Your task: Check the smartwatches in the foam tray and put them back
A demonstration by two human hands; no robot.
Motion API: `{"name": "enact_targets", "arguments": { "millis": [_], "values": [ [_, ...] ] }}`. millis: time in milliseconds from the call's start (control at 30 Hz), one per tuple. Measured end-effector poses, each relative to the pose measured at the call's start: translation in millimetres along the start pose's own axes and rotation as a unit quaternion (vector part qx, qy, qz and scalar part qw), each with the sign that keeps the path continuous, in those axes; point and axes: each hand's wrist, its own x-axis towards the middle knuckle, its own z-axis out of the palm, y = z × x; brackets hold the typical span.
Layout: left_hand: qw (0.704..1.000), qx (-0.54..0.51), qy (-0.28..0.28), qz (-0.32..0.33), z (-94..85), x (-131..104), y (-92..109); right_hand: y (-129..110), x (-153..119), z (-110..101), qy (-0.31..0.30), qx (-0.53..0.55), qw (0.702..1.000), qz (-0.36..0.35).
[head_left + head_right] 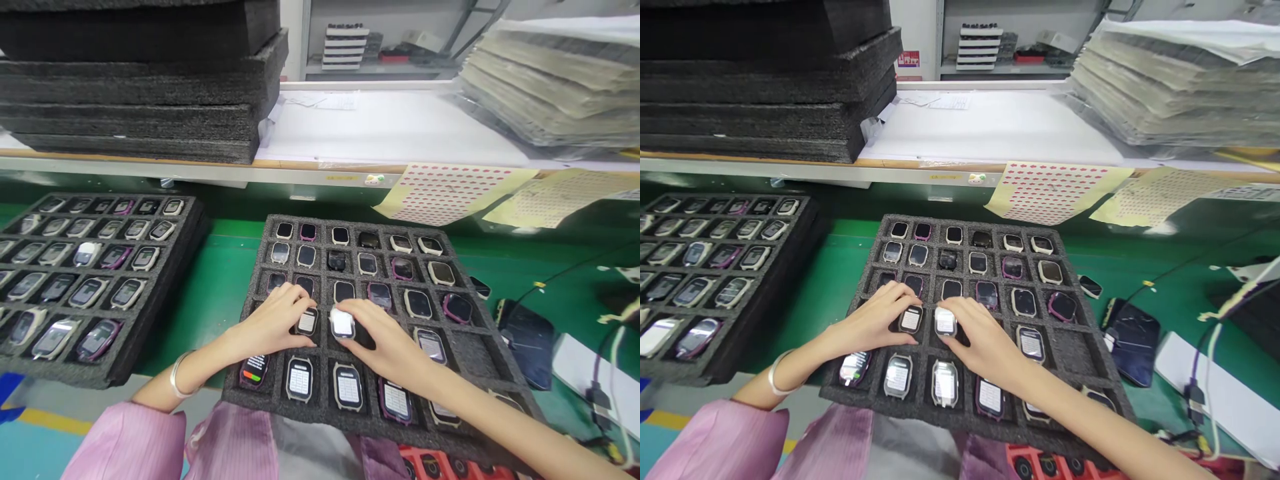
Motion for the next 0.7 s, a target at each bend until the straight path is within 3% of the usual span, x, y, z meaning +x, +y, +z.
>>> {"name": "enact_targets", "arguments": {
  "millis": [167,233,367,433,600,700],
  "values": [
    [0.998,-0.034,-0.041,0.020,-11.7,-7.7,0.9,-6.9,-3.2,-21.7,-0.103,-0.104,0.989,-0.033],
    [0.999,-0.037,-0.027,0.013,-17.1,-8.5,-2.2,-8.2,8.7,-31.6,-0.121,-0.106,0.985,-0.058],
    [0.983,0.036,0.115,-0.138,-23.1,-1.5,-13.9,-6.1,54.7,-25.4,-0.093,-0.084,0.987,-0.099],
    [0.966,0.060,0.153,-0.201,-21.8,3.7,-18.2,-8.4,77.8,-10.7,-0.090,-0.114,0.987,-0.063],
    [0.962,0.058,0.179,-0.199,-11.1,13.8,-27.4,-12.0,102.8,17.6,-0.016,-0.177,0.984,-0.026],
    [0.963,0.004,0.193,-0.186,-10.9,14.8,-36.1,-2.5,102.4,11.6,-0.019,-0.030,0.999,-0.014]
  ]
}}
